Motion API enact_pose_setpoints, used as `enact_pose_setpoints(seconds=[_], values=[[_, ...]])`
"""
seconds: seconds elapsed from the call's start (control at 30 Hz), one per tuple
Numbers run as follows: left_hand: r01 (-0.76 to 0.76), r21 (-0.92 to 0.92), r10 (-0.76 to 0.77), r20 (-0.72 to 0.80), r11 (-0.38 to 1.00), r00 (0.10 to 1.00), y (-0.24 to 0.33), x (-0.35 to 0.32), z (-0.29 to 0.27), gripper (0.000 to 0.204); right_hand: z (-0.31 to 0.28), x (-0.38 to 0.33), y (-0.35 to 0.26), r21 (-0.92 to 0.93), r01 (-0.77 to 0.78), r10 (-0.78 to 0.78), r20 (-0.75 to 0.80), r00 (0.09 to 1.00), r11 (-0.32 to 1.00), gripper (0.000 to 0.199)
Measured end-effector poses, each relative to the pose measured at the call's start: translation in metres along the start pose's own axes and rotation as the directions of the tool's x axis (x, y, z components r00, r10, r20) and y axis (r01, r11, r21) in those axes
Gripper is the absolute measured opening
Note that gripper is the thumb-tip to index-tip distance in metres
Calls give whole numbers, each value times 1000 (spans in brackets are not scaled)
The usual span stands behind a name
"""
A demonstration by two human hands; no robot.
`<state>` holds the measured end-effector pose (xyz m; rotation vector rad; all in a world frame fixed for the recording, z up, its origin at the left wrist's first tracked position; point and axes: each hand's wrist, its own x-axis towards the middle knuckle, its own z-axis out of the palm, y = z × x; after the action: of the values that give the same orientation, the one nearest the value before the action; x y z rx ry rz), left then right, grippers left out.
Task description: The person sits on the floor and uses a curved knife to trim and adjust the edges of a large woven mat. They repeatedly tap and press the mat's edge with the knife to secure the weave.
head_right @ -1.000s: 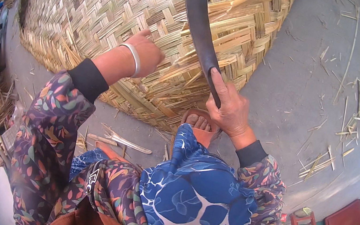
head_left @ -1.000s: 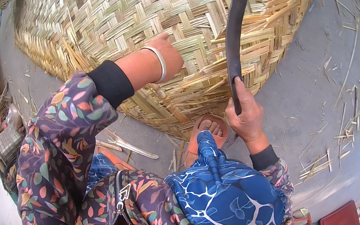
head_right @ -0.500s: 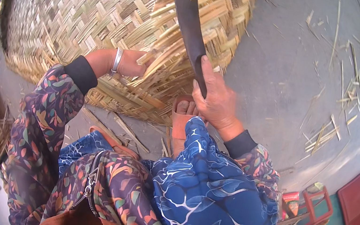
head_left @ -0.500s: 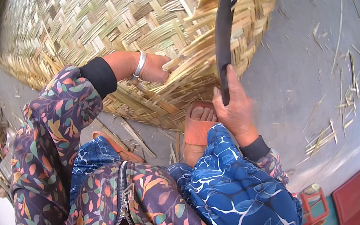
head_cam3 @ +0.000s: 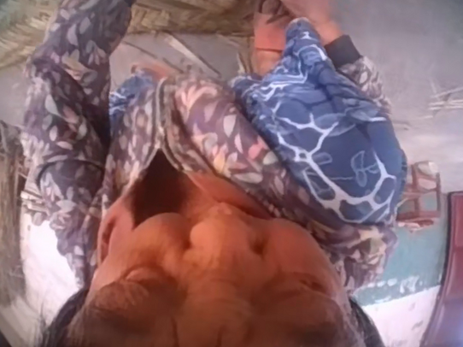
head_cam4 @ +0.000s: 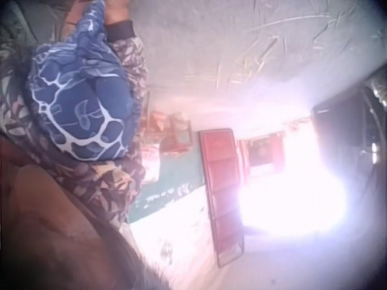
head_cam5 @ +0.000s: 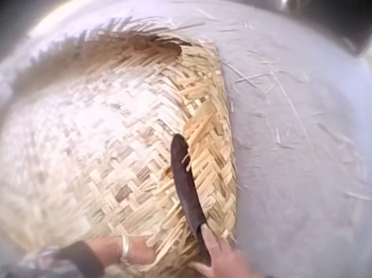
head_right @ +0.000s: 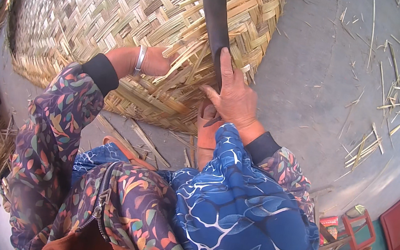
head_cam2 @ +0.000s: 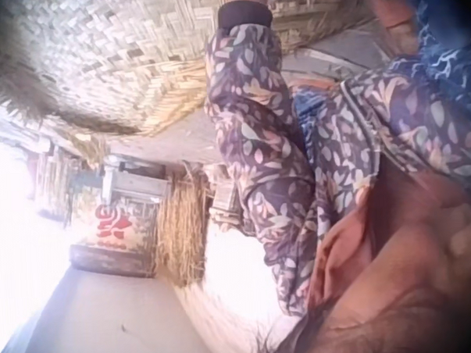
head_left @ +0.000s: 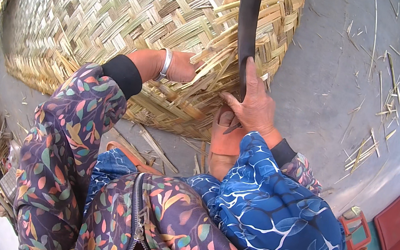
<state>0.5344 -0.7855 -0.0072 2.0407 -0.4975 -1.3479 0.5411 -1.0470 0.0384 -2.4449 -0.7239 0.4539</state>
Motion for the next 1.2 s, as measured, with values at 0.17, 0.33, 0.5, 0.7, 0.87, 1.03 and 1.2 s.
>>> enact_pose_setpoints(seconds=[0.17,0.33,0.5,0.7,0.87,1.03,1.2], values=[[279,-289,-277,49,916,960,16,-7,-16,29,2,2,-11,-147,-90,97,42,994,985,110],[-320,647,158,297,692,942,42,-11,-33,27,7,3,-13,-202,-117,132,63,989,972,108],[-37,-134,12,-177,990,984,37,-15,-12,24,8,7,-15,-214,-132,151,76,986,968,107],[-211,413,275,-101,886,956,-15,1,15,18,10,7,-16,-205,-133,145,42,989,970,106],[-275,750,272,131,602,953,10,-14,-6,18,12,7,-15,-208,-139,150,36,988,968,104],[-279,786,346,88,552,934,11,-14,-1,19,17,7,-16,-234,-156,166,23,986,960,101],[-218,769,240,87,601,967,-5,-8,3,28,13,11,-22,-249,-187,213,82,974,950,103]])
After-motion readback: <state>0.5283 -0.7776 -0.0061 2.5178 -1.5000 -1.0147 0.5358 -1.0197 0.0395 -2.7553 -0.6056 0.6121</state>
